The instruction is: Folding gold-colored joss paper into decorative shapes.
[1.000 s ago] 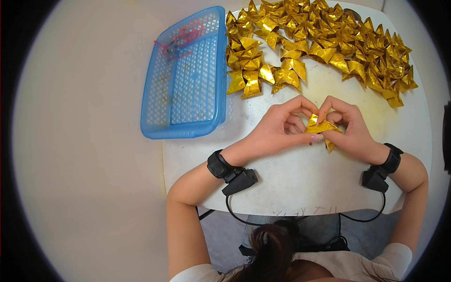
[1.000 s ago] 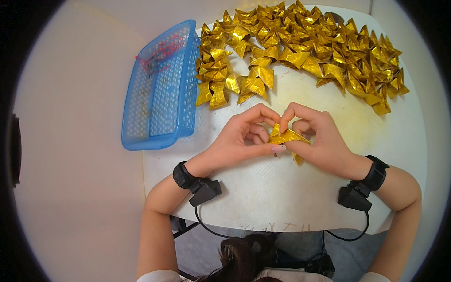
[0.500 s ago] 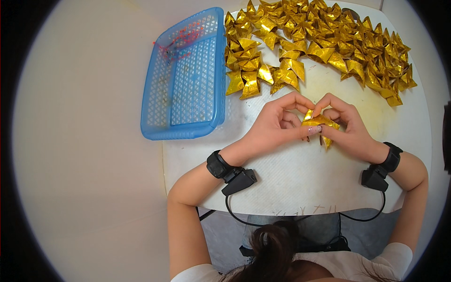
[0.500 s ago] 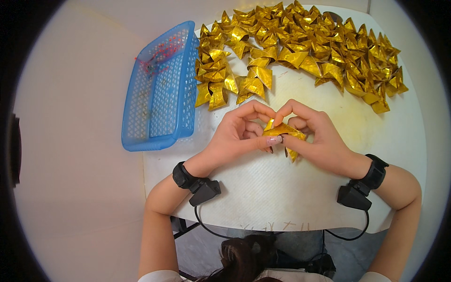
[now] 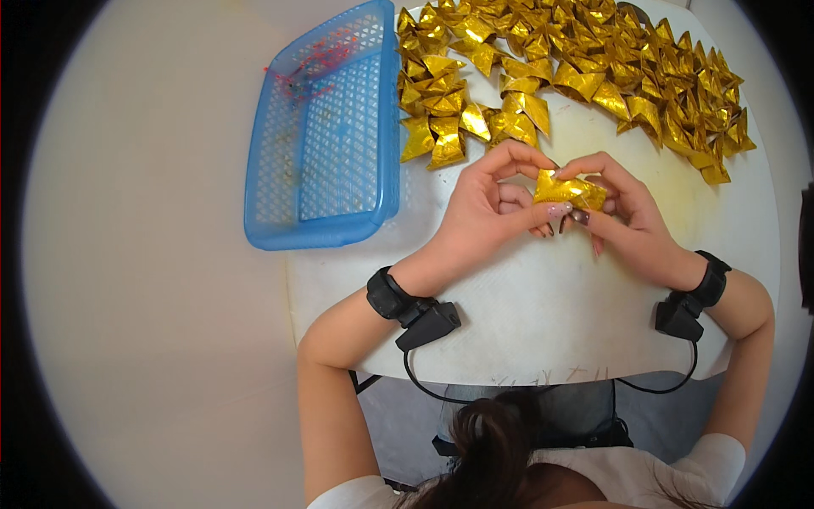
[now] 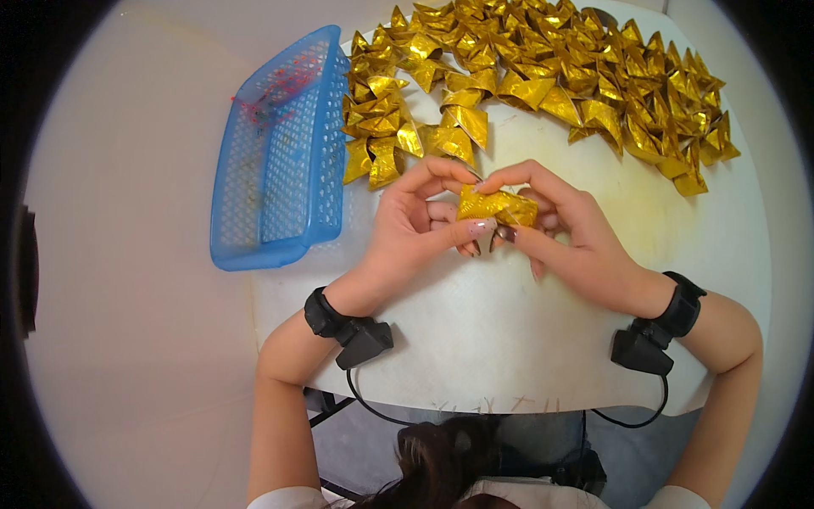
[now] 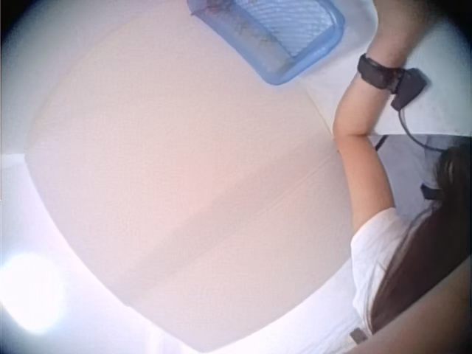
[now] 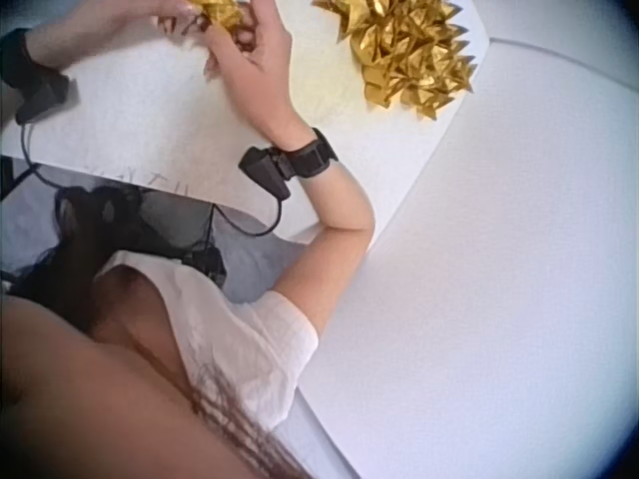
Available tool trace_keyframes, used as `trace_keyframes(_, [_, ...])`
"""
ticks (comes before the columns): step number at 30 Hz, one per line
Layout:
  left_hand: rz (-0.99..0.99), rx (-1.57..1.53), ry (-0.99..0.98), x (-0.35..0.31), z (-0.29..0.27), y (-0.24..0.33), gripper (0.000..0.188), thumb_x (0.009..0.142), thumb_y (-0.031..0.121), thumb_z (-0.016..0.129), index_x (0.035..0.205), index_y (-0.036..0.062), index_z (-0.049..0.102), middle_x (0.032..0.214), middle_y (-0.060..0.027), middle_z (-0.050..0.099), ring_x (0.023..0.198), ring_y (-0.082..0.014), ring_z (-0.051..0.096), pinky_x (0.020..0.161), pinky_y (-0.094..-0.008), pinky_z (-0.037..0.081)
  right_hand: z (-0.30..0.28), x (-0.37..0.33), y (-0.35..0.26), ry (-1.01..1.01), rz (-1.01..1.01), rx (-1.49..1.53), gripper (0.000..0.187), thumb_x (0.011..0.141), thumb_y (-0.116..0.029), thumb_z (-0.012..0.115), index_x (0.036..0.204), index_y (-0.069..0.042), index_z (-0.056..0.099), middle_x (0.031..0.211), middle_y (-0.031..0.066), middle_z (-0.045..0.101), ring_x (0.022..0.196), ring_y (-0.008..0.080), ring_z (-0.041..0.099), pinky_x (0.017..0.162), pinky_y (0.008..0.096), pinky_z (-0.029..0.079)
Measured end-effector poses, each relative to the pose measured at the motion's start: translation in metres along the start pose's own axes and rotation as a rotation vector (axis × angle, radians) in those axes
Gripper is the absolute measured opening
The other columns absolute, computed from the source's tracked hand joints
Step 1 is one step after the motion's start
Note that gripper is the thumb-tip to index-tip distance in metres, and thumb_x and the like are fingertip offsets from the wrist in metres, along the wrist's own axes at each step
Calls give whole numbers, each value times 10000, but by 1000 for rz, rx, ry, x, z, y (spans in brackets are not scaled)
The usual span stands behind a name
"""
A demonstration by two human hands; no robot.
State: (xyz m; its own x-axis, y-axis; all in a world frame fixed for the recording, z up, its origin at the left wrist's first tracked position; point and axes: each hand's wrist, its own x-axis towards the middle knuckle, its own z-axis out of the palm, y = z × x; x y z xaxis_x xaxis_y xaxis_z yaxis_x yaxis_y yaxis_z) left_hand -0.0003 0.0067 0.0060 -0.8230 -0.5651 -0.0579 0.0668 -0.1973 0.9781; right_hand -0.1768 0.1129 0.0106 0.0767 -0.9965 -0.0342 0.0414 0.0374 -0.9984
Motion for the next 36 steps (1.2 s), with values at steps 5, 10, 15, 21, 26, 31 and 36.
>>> trace_keyframes(5, [31,-28,29,1,-2,-2,338,802,-32,656,1064,11,447,1048,-99,556,676,-103,621,586,-206,519,1,1,-1,31,-3,49,325,901,-62,471,1226,-72,457,902,23,594,691,25,532,515,165,411])
trace_keyframes(10, [0,-18,7,2,0,-3,378,816,-34,638,1093,50,394,1051,-92,534,687,-101,622,595,-206,524,0,3,3,40,-4,62,307,913,-67,464,1219,-71,467,834,16,594,672,22,523,511,163,402])
trace_keyframes(15, [24,13,-7,1,1,-3,365,823,-31,630,1074,64,382,1020,-81,533,718,-112,622,594,-213,531,-2,2,6,31,-10,54,307,913,-64,464,1221,-69,466,848,21,598,644,23,497,511,169,401])
trace_keyframes(21, [5,46,-48,0,-2,-6,365,833,-26,621,1091,56,376,1039,-82,514,692,-103,626,605,-203,530,1,1,6,39,-1,50,296,917,-75,469,1212,-67,467,833,13,591,635,22,485,518,170,400])
trace_keyframes(26, [34,29,-5,0,3,-3,370,832,-27,621,1094,52,372,1015,-85,526,687,-104,627,596,-205,530,-1,1,5,38,2,38,293,916,-91,483,1207,-70,466,814,6,585,636,18,481,519,171,396])
trace_keyframes(31, [22,46,-13,0,1,-3,378,822,-33,627,1092,49,375,1023,-106,544,699,-109,633,585,-206,528,-2,1,7,27,0,18,274,916,-113,500,1187,-81,471,791,-10,574,628,10,471,519,170,392])
trace_keyframes(36, [6,65,-19,1,2,-2,370,820,-39,627,1078,47,376,1025,-105,542,710,-115,638,586,-207,529,-2,1,8,31,3,24,263,919,-115,499,1179,-75,472,774,-14,570,619,8,465,523,167,391])
